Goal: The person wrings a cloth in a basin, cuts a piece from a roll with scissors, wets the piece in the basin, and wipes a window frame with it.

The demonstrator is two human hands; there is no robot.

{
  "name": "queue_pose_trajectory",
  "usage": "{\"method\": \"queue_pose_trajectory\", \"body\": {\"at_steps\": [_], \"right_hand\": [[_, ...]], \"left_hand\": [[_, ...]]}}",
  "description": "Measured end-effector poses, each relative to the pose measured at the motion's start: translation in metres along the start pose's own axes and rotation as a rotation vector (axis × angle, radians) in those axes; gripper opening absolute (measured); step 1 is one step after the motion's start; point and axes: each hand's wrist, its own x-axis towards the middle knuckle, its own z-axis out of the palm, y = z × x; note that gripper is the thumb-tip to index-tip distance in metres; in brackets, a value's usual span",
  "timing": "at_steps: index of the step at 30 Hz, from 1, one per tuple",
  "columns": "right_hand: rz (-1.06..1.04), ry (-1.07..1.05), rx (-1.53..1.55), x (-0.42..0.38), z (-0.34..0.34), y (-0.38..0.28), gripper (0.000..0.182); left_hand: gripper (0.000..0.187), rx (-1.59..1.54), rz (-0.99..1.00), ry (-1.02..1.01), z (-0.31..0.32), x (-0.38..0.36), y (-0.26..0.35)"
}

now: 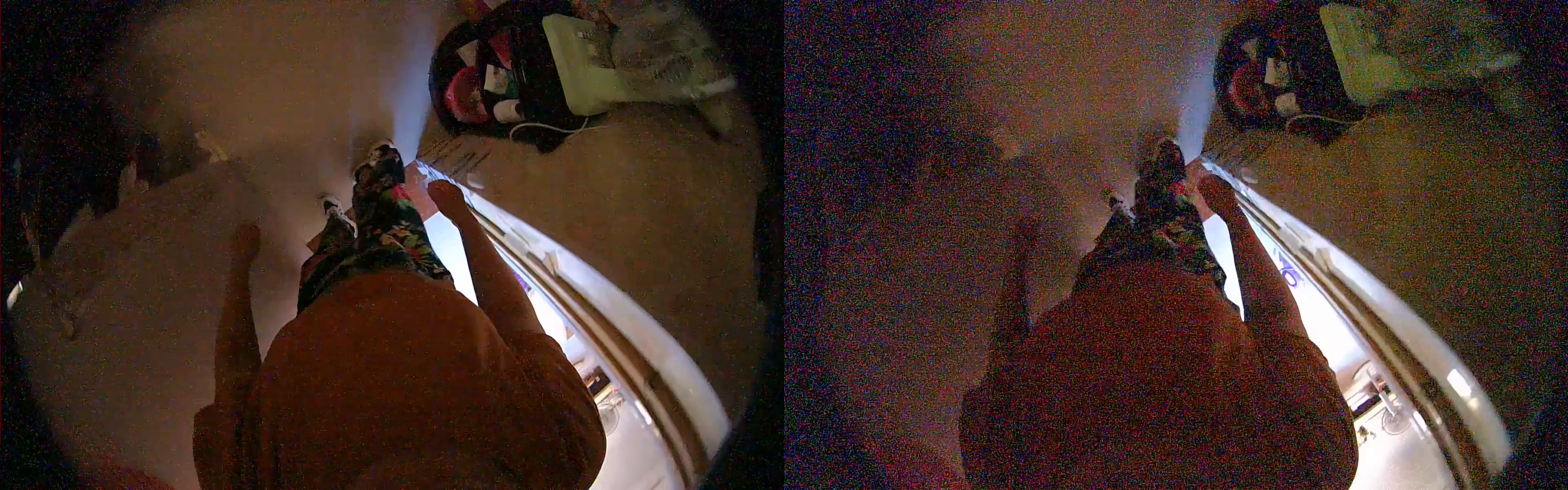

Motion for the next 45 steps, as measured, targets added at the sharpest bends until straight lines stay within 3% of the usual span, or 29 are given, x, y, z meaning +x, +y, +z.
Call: {"method": "queue_pose_trajectory", "body": {"at_steps": [2,4,6,8,9,11,13,16,21,23,25,27,28,31,32,34,37,40,41,43,45], "right_hand": [[0.041,-0.06,-0.404,0.04,0.01,0.03,0.021],[0.047,0.163,-0.285,0.062,0.016,0.042,0.02],[0.247,0.252,-0.157,0.09,0.014,0.058,0.019],[0.586,0.217,-0.027,0.124,0.008,0.081,0.017],[0.696,0.224,0.216,0.137,0.007,0.102,0.017],[0.852,0.246,0.713,0.143,0.008,0.175,0.016],[1.025,0.263,1.223,0.142,0.01,0.237,0.017],[1.1,0.376,1.552,0.168,0.026,0.28,0.019],[0.891,0.519,1.781,0.209,0.045,0.368,0.025],[0.725,0.429,1.913,0.213,0.037,0.363,0.028],[0.71,0.625,1.947,0.227,0.04,0.353,0.03],[0.693,0.749,1.967,0.22,0.046,0.37,0.029],[0.698,0.784,1.969,0.202,0.051,0.387,0.028],[0.701,0.856,1.993,0.191,0.05,0.381,0.022],[0.709,0.899,1.995,0.201,0.031,0.321,0.02],[0.743,0.883,1.993,0.206,0.035,0.338,0.02],[0.78,0.901,1.953,0.222,0.046,0.352,0.022],[0.68,0.869,1.837,0.23,0.068,0.353,0.022],[0.63,0.86,1.786,0.225,0.076,0.352,0.022],[0.559,0.54,1.916,0.211,0.099,0.361,0.019],[0.58,0.476,1.807,0.204,0.131,0.339,0.016]], "left_hand": [[0.02,0.222,0.141,0.033,-0.005,0.002,0.002],[0.02,-0.05,-0.05,-0.015,0.007,-0.038,0.02],[0.02,-0.338,-0.209,-0.189,0.008,-0.056,0.018],[0.02,-0.223,-0.229,-0.523,-0.017,-0.057,0.034],[0.023,0.014,-0.196,-0.741,-0.049,-0.042,0.057],[0.029,0.058,0.196,-0.366,-0.012,-0.084,0.04],[0.027,-0.137,-0.143,-0.715,-0.006,-0.08,0.046],[0.028,-0.087,0.253,-0.417,0.005,-0.06,0.032],[0.023,-0.194,-0.182,-0.671,0.017,-0.05,0.024],[0.021,-0.548,-0.477,-0.666,0.028,-0.065,0.025],[0.021,-0.944,-0.777,-0.614,0.026,-0.07,0.022],[0.022,-1.22,-0.951,-0.524,0.04,-0.086,0.024],[0.022,-1.272,-0.99,-0.494,0.043,-0.087,0.032],[0.025,-0.922,-0.922,-0.639,0.036,-0.073,0.043],[0.025,-1.204,-1.048,-0.607,-0.006,-0.077,0.013],[0.026,-1.782,-1.274,-0.457,0.016,-0.083,0.004],[0.026,-0.993,-0.947,-0.622,-0.004,-0.049,0.036],[0.025,-1.601,-1.354,-0.352,0.044,-0.094,0.018],[0.025,-1.388,-1.121,-0.537,0.04,-0.086,0.013],[0.025,-0.921,-0.653,-0.833,0.036,-0.063,0.015],[0.027,-1.113,-0.74,-0.763,0.043,-0.046,0.004]]}}
